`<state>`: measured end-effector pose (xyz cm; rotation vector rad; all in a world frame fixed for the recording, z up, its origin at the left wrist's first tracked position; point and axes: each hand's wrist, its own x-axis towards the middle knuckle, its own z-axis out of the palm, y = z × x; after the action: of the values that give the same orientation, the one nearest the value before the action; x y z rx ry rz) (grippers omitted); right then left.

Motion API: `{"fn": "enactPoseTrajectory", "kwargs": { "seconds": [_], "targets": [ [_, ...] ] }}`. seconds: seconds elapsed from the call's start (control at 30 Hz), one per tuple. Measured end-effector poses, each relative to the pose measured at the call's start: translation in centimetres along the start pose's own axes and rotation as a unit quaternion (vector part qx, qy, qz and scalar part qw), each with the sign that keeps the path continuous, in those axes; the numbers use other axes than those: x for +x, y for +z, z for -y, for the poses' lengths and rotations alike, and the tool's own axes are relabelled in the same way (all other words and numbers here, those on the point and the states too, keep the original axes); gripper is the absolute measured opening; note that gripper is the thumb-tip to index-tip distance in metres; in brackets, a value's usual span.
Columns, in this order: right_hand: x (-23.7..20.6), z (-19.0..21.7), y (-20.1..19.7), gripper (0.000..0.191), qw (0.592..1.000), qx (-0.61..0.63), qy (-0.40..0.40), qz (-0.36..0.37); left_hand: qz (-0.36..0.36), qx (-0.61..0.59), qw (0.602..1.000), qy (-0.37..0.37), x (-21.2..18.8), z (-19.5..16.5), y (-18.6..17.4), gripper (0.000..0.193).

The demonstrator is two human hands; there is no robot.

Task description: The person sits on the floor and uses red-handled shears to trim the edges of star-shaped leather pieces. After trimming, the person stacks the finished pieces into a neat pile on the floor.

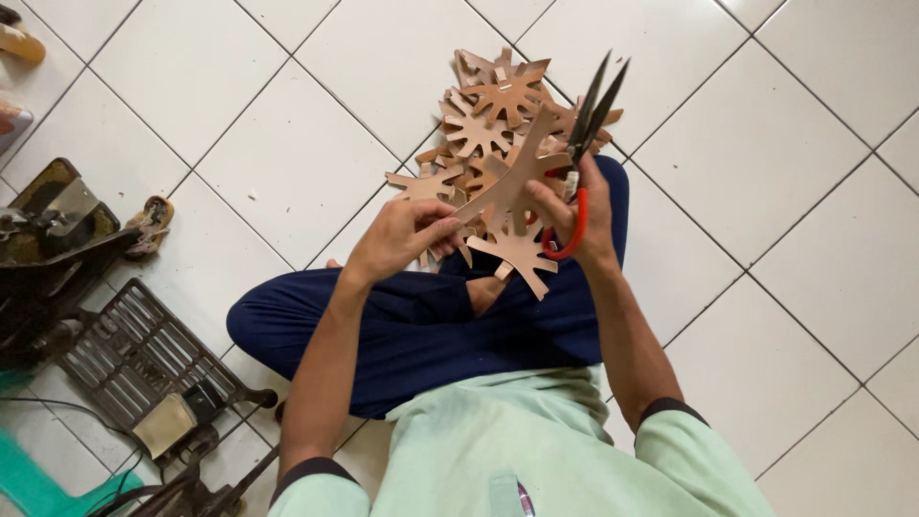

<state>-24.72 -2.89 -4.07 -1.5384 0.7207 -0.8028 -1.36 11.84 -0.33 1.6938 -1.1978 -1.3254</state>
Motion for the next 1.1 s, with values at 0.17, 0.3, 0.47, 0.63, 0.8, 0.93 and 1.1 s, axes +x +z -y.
{"fn": "enactPoseTrajectory", "kwargs": {
  "seconds": [0.17,0.3,0.47,0.63,0.8,0.93,1.1],
  "targets": [
    [0.5,-1.0,-1.2,0.033,0.999,0.002,-0.03,-0.032,-0.104,-0.105,0.984,0.096,-0.2,0.9,1.6,0.031],
    [-1.8,-1.7,-0.5,0.03,0.99,0.016,0.047,-0.134,-0.114,-0.218,0.945,0.214,1.7,1.1,3.3,0.023],
    [-7.7,0.4,-0.1,0.039,0.985,0.093,0.098,0.112,-0.098,-0.287,0.929,0.214,3.2,2.0,4.0,0.022],
    [-8.7,1.2,1.7,0.045,0.963,0.134,0.148,0.184,-0.109,-0.167,0.96,0.198,3.1,2.5,3.8,0.031],
    [-7.9,0.9,1.9,0.045,0.954,0.161,0.14,0.212,-0.121,-0.136,0.969,0.169,2.6,2.4,3.1,0.035],
    [-8.1,0.9,1.9,0.043,0.948,0.177,0.132,0.228,-0.111,-0.133,0.971,0.162,2.6,2.3,3.1,0.036],
    [-7.9,0.8,1.9,0.047,0.956,0.16,0.122,0.213,-0.109,-0.099,0.966,0.211,2.3,2.2,3.1,0.035]
  ]
}}
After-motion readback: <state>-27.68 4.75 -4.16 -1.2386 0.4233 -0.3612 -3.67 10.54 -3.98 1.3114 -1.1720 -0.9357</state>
